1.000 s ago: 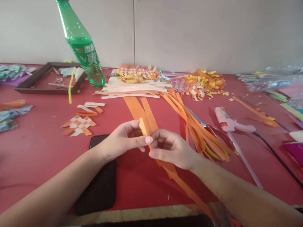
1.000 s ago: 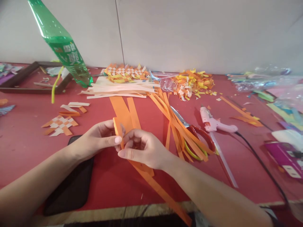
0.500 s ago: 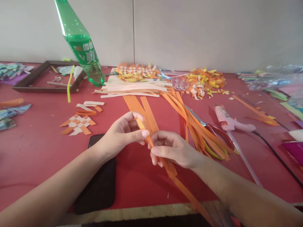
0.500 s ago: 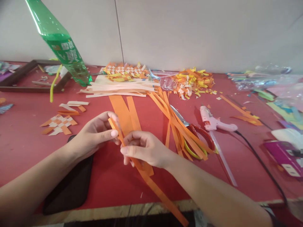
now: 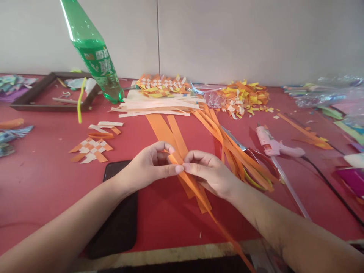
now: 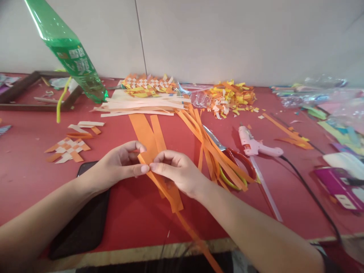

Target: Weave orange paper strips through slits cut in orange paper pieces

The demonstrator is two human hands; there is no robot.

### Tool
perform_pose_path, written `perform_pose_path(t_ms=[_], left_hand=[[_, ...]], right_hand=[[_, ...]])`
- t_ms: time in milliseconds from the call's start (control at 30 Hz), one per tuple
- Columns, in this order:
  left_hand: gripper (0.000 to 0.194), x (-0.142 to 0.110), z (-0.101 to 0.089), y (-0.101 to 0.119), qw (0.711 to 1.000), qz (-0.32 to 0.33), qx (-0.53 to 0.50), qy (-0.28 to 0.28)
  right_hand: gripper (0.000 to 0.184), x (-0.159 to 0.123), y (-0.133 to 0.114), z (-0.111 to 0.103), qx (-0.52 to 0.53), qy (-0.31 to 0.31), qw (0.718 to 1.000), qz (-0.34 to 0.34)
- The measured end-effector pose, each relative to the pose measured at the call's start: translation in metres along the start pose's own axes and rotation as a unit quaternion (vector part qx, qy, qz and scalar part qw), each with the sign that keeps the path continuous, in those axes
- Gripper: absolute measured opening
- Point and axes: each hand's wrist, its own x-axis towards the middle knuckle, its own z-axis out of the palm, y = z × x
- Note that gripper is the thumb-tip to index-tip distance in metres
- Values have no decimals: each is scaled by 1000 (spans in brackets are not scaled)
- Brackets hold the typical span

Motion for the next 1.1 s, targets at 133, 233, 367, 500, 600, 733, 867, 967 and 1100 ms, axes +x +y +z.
perform_pose_path(t_ms=[133, 233, 367, 500, 600, 733, 867, 967, 1100], left_hand=[[16, 1, 0, -1, 999, 31, -23, 8], [16, 1, 0, 0, 1000, 12, -5, -8], [20, -1, 2, 3, 997, -44, 46, -45], [22, -2, 5, 6, 994, -52, 77, -55], [26, -3, 6, 7, 993, -42, 90, -64], [24, -5, 7, 9, 988, -59, 120, -78], [21, -6, 8, 11, 981, -84, 155, -78], [21, -6, 9, 10, 982, -79, 157, -71], [21, -7, 8, 9, 985, -69, 146, -64]], right_hand=[[23, 1, -1, 1, 40, 18, 998, 46], [23, 2, -1, 0, 51, 14, 997, 51], [20, 3, -1, -4, 17, -4, 999, 31], [17, 3, 0, -7, -45, -19, 999, -7], [16, 3, 0, -8, -81, -26, 996, -30], [16, 1, -3, -9, -160, -56, 982, -83], [13, 0, -5, -11, -228, -64, 961, -146], [12, 0, -5, -11, -241, -68, 951, -180], [12, -1, -3, -11, -238, -71, 946, -208]])
